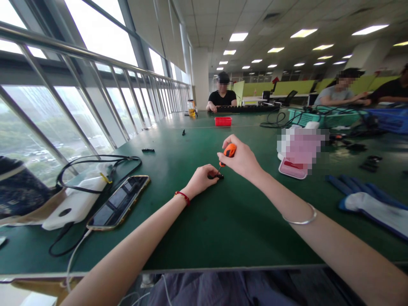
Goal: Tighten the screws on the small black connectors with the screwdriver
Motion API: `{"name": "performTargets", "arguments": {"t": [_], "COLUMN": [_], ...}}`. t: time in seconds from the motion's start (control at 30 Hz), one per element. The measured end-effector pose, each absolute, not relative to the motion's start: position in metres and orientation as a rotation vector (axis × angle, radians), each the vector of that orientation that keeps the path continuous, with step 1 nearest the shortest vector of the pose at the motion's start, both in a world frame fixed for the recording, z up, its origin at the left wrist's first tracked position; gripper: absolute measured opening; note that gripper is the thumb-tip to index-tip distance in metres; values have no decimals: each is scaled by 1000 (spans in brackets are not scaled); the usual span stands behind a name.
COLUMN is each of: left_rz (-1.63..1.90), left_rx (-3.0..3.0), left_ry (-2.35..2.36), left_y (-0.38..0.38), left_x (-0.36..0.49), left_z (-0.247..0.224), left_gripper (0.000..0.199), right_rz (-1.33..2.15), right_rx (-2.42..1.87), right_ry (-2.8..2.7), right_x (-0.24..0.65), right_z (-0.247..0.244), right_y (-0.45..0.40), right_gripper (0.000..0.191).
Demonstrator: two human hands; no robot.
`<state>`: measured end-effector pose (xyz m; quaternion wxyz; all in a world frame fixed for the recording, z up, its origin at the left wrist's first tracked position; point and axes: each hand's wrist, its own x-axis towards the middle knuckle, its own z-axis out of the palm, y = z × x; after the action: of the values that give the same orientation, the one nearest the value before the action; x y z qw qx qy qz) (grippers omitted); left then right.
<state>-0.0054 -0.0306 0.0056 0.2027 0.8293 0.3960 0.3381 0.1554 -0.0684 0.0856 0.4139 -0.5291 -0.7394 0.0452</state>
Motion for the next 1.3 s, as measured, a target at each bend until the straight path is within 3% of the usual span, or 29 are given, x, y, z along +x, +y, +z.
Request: {"name": "performTargets", "arguments": {"t": [0.33,0.63,0.77,0.93,1.13,1.23,1.3], "left_rz": [817,747,772,797,796,800,803], "left_rx": [2120,2053,2076,2082,2089,2093,2093], "left_ry": [935,905,943,975,953,947,946], "left_y": [-12,-1,-4,-3,-1,-1,-2], "left_x": [-13,-14,-13,-13,-15,-14,-14], "left_z": [5,10,10,7,5,3,3], "left_gripper": [13,18,17,17,16,16,16], "right_rz": [107,-175,-163,-185,-163,-152,-147], "right_rx": [-1344,-1348,-1356,-1389,-1469,-1446,-1434], "right_ry": [-2031,-2208,-2204,-2233,-2267,-2265,-2268], "right_x": [138,144,148,148,146,147,148], "right_z": [111,122,128,132,134,135,135], "right_y": [-41,-38,-38,-44,-50,-50,-50], "right_gripper": [41,19,35,18,33,20,23]}}
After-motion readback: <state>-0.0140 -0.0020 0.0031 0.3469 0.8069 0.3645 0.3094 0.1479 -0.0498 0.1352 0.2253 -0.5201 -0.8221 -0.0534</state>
